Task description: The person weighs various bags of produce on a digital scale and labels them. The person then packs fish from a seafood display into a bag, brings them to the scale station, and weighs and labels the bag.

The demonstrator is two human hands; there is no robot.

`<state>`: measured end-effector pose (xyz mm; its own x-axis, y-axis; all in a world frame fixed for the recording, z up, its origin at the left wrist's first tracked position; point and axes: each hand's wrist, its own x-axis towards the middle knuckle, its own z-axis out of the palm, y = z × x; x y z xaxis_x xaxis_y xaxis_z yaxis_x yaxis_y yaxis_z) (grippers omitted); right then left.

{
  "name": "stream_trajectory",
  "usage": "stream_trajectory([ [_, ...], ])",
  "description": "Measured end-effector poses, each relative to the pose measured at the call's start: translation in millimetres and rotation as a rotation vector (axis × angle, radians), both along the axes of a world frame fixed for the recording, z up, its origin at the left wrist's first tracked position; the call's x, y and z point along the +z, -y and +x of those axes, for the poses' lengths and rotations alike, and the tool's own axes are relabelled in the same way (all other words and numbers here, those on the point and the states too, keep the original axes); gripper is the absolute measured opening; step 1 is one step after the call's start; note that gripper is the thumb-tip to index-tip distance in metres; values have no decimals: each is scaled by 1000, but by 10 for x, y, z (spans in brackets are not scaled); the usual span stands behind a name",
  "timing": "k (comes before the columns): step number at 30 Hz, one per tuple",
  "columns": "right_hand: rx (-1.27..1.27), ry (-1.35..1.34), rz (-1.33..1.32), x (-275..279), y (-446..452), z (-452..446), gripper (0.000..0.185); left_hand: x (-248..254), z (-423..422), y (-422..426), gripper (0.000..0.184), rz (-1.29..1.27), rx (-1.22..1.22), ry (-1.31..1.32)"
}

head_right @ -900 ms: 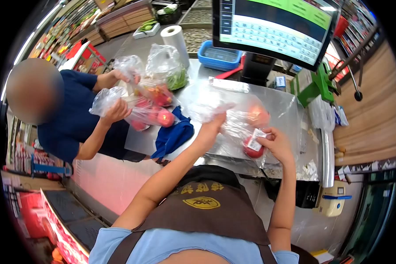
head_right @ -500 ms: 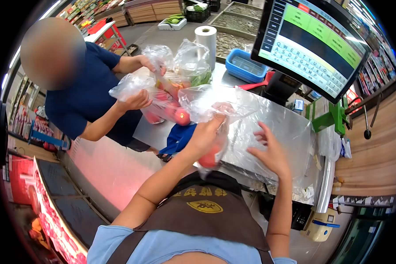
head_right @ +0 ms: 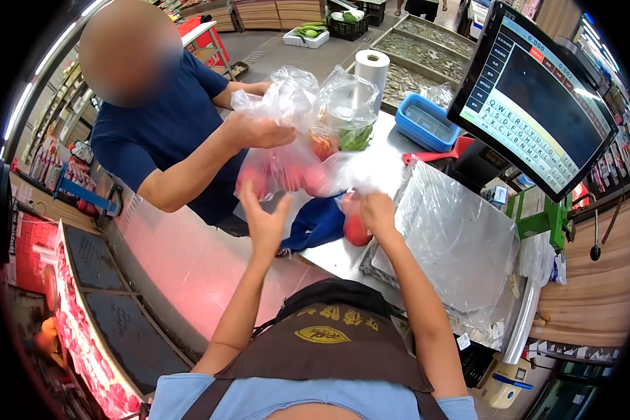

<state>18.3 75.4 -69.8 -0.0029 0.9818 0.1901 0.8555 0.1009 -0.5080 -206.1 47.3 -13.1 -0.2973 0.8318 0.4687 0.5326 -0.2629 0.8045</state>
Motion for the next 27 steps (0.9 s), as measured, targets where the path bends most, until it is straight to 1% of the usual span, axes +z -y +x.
stream_trajectory([
  [1, -14, -268, 47, -91, -87, 20, 33, 54, -75, -83, 73, 15, 6, -131],
  [2, -19, -268, 44, -185, -165, 35, 33, 121, -111, -192, 77, 31, 8, -260],
  [3, -132, -563, -67, -198, -228, 23, 35, 202, -97, -304, 77, 29, 1, -259],
  [4, -246, -857, -173, -229, -310, 22, 36, 292, -63, -435, 72, 56, -101, -304],
  [5, -287, -963, -106, -307, -402, -14, 36, 354, -27, -558, 67, 83, -205, -350],
  [6, -296, -961, -98, -278, -446, -41, 36, 366, 9, -692, 67, 88, -215, -347],
  [8, -464, -1078, -134, -215, -510, -79, 37, 352, 69, -881, 48, -252, -613, -12],
  [9, -384, -1111, -143, -236, -544, -7, 37, 415, 136, -859, 33, -114, -564, -174],
  [10, -391, -1115, -138, -270, -579, 29, 37, 382, 146, -873, 33, -113, -572, -178],
  [12, -374, -1311, -228, -315, -656, 105, 36, 253, 160, -944, 28, 128, -548, -292],
  [13, -380, -1311, -288, -338, -706, 139, 35, 190, 155, -936, 28, 135, -558, -297],
  [14, -384, -1317, -280, -367, -752, 161, 35, 105, 125, -862, 24, 226, -488, -348],
  [15, -403, -1348, -336, -352, -787, 146, 35, 57, 101, -784, 21, 316, -417, -400],
  [16, -421, -1379, -396, -383, -831, 150, 35, 126, 95, -686, 21, 317, -424, -406],
  [17, -364, -1401, -417, -457, -893, 140, 38, 197, 74, -570, 20, 282, -427, -349],
  [18, -368, -1405, -423, -473, -901, 110, 38, 326, 66, -438, 19, 244, -426, -292],
  [19, -312, -1401, -435, -463, -916, 41, 40, 537, 81, -297, 19, 240, -427, -295],
  [20, -255, -1395, -443, -435, -926, -21, 43, 805, 119, -154, 20, -26, -495, -15],
  [21, -174, -1378, -573, -289, -869, -45, 57, 955, 153, -68, 21, -293, -553, 267],
  [22, -180, -1384, -573, -198, -823, -82, 57, 975, 160, -33, 21, -299, -557, 263],
  [24, -84, -1245, -595, -79, -739, -106, 75, 1016, 177, 2, 27, -157, -570, 345],
  [25, -74, -1246, -584, -53, -668, -47, 89, 1059, 221, 18, 27, -164, -583, 344],
  [26, -90, -1250, -574, -30, -552, 38, 89, 1124, 277, 31, 31, -47, -672, 375],
  [27, -99, -1363, -499, 185, -313, 90, 85, 1220, 351, 48, 34, 72, -762, 406],
])
